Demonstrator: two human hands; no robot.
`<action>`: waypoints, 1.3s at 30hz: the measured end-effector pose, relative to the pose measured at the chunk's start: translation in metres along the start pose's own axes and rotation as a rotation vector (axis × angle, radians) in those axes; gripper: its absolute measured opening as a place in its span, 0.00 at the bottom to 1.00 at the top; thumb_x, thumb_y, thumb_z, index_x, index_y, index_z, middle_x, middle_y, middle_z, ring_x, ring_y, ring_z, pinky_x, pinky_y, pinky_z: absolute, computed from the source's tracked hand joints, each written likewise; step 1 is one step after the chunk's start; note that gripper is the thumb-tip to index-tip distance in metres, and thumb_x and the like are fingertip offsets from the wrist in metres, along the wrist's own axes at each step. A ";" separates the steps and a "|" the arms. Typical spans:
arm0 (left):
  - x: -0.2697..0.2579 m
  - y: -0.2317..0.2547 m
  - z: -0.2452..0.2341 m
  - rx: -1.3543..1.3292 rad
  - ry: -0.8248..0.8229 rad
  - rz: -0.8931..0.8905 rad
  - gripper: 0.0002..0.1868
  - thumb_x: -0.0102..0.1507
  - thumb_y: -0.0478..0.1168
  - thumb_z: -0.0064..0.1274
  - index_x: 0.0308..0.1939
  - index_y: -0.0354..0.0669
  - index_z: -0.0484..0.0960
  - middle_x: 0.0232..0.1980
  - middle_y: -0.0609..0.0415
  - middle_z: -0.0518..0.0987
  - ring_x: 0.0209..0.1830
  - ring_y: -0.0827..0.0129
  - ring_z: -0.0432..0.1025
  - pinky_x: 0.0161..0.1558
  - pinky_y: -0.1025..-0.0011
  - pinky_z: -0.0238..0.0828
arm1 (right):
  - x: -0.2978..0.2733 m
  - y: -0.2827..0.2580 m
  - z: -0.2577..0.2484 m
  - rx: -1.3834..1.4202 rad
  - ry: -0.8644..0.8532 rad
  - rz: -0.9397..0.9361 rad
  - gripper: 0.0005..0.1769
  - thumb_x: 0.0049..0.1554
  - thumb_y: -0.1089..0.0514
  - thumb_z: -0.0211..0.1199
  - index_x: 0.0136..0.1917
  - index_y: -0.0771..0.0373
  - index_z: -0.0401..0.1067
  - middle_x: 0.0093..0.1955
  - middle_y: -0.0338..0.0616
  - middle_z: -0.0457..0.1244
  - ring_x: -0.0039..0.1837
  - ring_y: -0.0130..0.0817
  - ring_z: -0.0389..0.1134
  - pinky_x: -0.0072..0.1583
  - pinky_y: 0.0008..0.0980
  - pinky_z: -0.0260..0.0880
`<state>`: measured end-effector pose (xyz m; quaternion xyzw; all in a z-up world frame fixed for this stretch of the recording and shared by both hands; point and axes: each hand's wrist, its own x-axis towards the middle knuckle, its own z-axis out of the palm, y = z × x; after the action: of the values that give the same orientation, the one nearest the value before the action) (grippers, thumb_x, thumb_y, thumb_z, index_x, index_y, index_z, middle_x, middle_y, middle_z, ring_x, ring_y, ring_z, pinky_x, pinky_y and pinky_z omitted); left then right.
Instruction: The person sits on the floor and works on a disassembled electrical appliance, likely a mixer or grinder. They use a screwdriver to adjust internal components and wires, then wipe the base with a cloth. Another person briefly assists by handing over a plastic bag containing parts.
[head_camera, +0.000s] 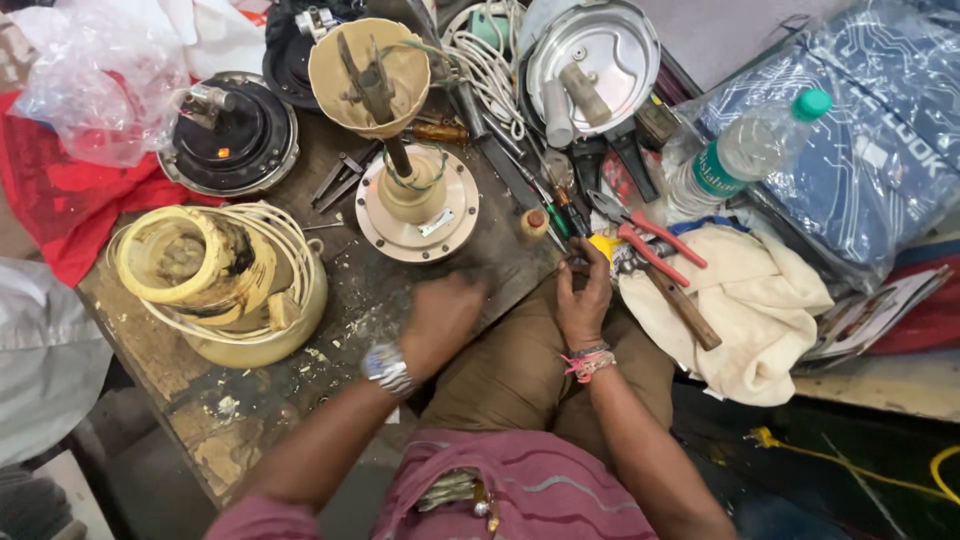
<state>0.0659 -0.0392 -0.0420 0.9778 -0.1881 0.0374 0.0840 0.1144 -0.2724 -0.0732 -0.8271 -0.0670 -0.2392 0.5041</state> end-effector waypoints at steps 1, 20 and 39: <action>0.012 0.015 0.001 -0.038 0.136 0.003 0.22 0.59 0.36 0.48 0.58 0.42 0.81 0.30 0.46 0.79 0.23 0.56 0.76 0.24 0.58 0.71 | 0.000 -0.001 0.000 -0.013 0.000 -0.030 0.26 0.59 0.70 0.64 0.69 0.67 0.64 0.64 0.50 0.66 0.58 0.37 0.71 0.59 0.33 0.73; -0.016 -0.004 -0.019 -0.173 0.088 0.148 0.20 0.63 0.38 0.49 0.60 0.50 0.79 0.32 0.46 0.78 0.28 0.51 0.76 0.26 0.54 0.71 | -0.083 -0.103 -0.020 0.170 -0.451 -0.169 0.20 0.57 0.72 0.64 0.63 0.64 0.71 0.60 0.48 0.68 0.56 0.40 0.73 0.59 0.33 0.74; -0.054 0.016 0.019 -0.178 0.087 -0.005 0.31 0.59 0.33 0.47 0.68 0.48 0.76 0.31 0.40 0.79 0.21 0.53 0.76 0.19 0.59 0.71 | -0.074 -0.138 -0.052 0.013 -0.760 -0.448 0.21 0.51 0.68 0.67 0.59 0.63 0.73 0.51 0.48 0.68 0.49 0.44 0.69 0.51 0.39 0.71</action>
<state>0.0107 -0.0381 -0.0637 0.9644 -0.1846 0.0630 0.1787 -0.0161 -0.2410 0.0227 -0.8181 -0.4269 -0.0209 0.3847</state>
